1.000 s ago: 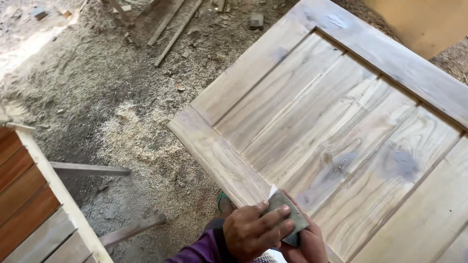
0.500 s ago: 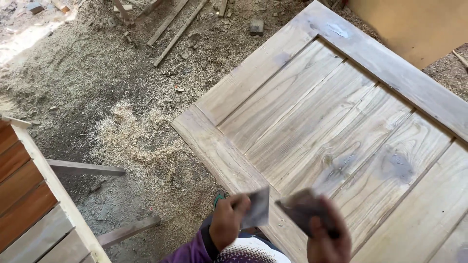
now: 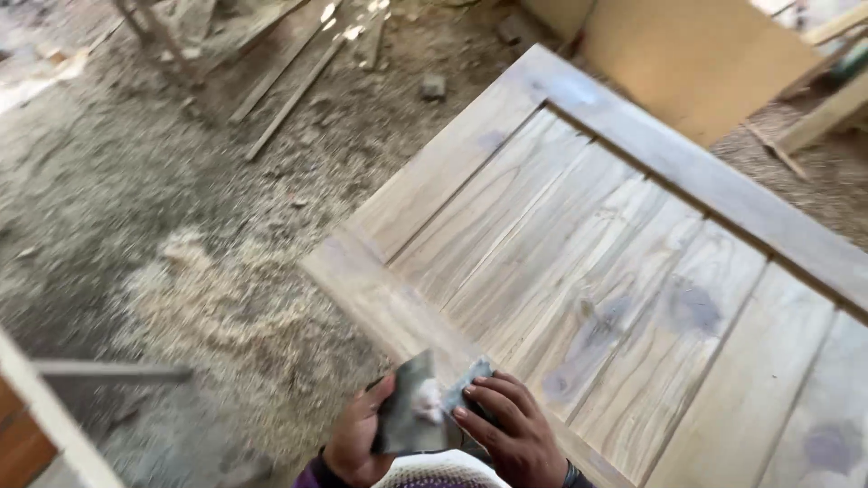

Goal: Sanding a wooden door frame and applying wood filler to imperfections.

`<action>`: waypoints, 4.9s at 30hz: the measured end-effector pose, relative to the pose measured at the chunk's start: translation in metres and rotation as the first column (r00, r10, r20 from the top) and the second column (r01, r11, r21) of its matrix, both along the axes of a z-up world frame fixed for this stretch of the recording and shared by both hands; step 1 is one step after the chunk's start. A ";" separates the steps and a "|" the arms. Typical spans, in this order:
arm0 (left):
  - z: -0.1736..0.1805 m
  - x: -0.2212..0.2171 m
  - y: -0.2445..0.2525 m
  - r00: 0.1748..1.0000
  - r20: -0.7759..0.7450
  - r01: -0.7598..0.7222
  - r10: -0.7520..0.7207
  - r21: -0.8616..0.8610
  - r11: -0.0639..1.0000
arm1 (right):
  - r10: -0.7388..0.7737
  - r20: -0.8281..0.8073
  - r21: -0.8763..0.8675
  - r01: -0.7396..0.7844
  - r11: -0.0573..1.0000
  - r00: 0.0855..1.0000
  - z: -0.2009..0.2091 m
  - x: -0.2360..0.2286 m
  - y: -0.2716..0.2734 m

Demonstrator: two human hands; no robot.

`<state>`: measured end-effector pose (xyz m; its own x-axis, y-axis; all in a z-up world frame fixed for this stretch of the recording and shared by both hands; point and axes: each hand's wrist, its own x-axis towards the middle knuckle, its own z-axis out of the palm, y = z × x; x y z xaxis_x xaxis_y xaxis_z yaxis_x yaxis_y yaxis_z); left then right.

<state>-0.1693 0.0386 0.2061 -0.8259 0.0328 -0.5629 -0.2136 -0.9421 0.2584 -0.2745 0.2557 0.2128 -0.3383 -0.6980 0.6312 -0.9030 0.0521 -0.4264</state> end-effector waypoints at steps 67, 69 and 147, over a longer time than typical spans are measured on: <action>-0.009 0.001 0.307 0.712 -0.228 0.385 -0.664 -0.663 0.642 | -0.922 0.179 0.312 0.869 0.383 0.343 0.050 0.250 0.313; -0.006 -0.008 0.323 0.699 -0.227 0.374 -0.678 -0.692 0.618 | -0.908 0.146 0.330 0.846 0.418 0.392 0.062 0.225 0.322; -0.127 -0.079 0.365 0.920 0.224 -0.083 0.320 -0.689 0.720 | -0.532 0.067 0.960 0.090 0.264 0.844 -0.128 -0.304 0.546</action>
<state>-0.2480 0.4038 0.0789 -0.5478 -0.5876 -0.5955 -0.2175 -0.5873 0.7796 -0.5783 0.8020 0.0846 -0.6823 -0.5120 -0.5219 -0.5319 0.8374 -0.1261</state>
